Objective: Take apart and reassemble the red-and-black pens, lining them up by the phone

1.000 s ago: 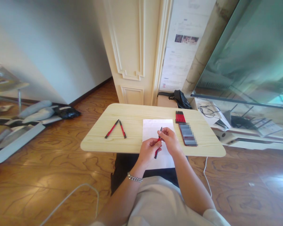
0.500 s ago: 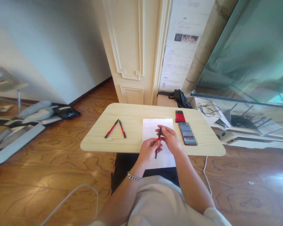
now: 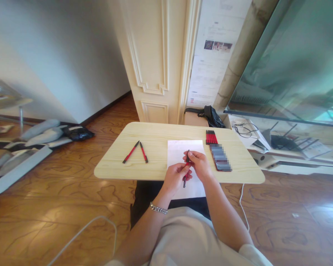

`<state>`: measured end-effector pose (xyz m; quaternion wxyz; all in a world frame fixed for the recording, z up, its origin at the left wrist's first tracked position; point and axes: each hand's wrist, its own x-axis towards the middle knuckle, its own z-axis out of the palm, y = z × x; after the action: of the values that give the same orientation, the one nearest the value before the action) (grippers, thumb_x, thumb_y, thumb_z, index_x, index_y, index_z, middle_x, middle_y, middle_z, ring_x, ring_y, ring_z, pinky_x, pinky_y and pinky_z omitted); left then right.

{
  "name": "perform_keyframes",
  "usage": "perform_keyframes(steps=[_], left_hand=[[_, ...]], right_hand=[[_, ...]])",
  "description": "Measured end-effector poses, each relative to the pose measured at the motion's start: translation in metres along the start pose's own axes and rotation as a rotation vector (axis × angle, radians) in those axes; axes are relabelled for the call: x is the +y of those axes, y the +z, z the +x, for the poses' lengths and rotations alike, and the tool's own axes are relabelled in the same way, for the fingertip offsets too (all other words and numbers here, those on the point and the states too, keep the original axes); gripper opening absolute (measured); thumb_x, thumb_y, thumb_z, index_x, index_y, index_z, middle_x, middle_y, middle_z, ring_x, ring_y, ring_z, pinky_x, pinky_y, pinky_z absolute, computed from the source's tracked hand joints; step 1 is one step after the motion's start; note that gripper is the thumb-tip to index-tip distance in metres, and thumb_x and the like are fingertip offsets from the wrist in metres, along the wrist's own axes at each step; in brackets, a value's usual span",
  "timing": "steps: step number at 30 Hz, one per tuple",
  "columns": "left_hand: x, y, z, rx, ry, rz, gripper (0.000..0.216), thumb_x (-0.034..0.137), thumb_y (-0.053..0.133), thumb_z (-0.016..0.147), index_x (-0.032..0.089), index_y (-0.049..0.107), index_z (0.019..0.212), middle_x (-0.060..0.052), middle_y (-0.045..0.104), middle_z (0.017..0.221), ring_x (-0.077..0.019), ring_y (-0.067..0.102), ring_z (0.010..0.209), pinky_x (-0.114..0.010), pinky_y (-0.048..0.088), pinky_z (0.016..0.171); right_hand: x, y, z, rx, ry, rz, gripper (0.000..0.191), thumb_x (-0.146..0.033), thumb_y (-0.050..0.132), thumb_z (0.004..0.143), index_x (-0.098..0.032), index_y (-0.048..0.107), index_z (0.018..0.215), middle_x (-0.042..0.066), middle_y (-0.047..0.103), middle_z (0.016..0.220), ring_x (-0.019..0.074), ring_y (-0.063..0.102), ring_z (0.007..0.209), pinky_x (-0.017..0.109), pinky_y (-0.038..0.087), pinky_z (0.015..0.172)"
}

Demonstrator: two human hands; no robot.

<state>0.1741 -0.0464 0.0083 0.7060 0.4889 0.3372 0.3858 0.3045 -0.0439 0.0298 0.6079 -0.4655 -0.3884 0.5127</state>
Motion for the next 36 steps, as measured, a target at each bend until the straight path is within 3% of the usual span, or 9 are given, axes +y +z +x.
perform_keyframes(steps=[5, 12, 20, 26, 30, 36], left_hand=[[-0.008, 0.0, 0.002, 0.103, 0.056, 0.176, 0.031, 0.043, 0.066, 0.075, 0.013, 0.067, 0.084, -0.006, 0.067, 0.069, -0.0177, 0.065, 0.06, -0.025, 0.046, 0.051], [-0.001, 0.002, -0.001, 0.198, 0.182, 0.446, 0.027, 0.043, 0.061, 0.078, 0.018, 0.069, 0.084, -0.004, 0.07, 0.072, -0.0161, 0.066, 0.06, -0.024, 0.047, 0.054], [0.003, -0.001, 0.004, 0.017, 0.017, 0.113, 0.03, 0.042, 0.067, 0.074, 0.013, 0.066, 0.085, -0.006, 0.069, 0.071, -0.0181, 0.066, 0.061, -0.025, 0.049, 0.053], [-0.006, -0.001, 0.002, 0.162, 0.152, 0.347, 0.027, 0.042, 0.066, 0.075, 0.016, 0.068, 0.081, -0.005, 0.069, 0.067, -0.0166, 0.065, 0.056, -0.025, 0.047, 0.052], [-0.004, -0.001, 0.001, 0.174, 0.183, 0.384, 0.025, 0.042, 0.065, 0.075, 0.017, 0.068, 0.081, -0.004, 0.069, 0.068, -0.0161, 0.065, 0.057, -0.025, 0.047, 0.053], [0.003, 0.0, 0.005, 0.048, 0.019, 0.117, 0.029, 0.039, 0.07, 0.072, 0.013, 0.067, 0.084, -0.006, 0.068, 0.07, -0.0179, 0.066, 0.06, -0.025, 0.048, 0.051]], right_hand=[[0.007, 0.003, 0.003, 0.127, -0.074, -0.162, 0.029, -0.045, 0.069, 0.072, -0.016, 0.066, 0.072, 0.005, 0.066, 0.069, 0.0135, 0.054, 0.061, 0.027, 0.04, 0.058], [0.015, 0.007, 0.005, 0.331, -0.14, -0.333, 0.033, -0.049, 0.068, 0.07, -0.017, 0.062, 0.069, 0.002, 0.063, 0.063, 0.0139, 0.052, 0.057, 0.027, 0.038, 0.055], [0.001, 0.004, 0.0, 0.097, -0.074, -0.109, 0.034, -0.048, 0.06, 0.077, -0.018, 0.068, 0.091, 0.004, 0.066, 0.079, 0.0143, 0.056, 0.066, 0.027, 0.041, 0.058], [0.013, 0.007, 0.003, 0.283, -0.151, -0.244, 0.03, -0.045, 0.066, 0.072, -0.016, 0.063, 0.068, 0.002, 0.062, 0.063, 0.0117, 0.048, 0.056, 0.026, 0.035, 0.054], [0.012, 0.009, 0.001, 0.351, -0.19, -0.291, 0.031, -0.046, 0.068, 0.071, -0.017, 0.058, 0.064, -0.002, 0.055, 0.057, 0.0106, 0.045, 0.054, 0.025, 0.033, 0.052], [0.002, 0.004, -0.001, 0.117, -0.068, -0.095, 0.034, -0.049, 0.06, 0.077, -0.019, 0.069, 0.09, 0.004, 0.067, 0.081, 0.0138, 0.056, 0.067, 0.027, 0.04, 0.059]])
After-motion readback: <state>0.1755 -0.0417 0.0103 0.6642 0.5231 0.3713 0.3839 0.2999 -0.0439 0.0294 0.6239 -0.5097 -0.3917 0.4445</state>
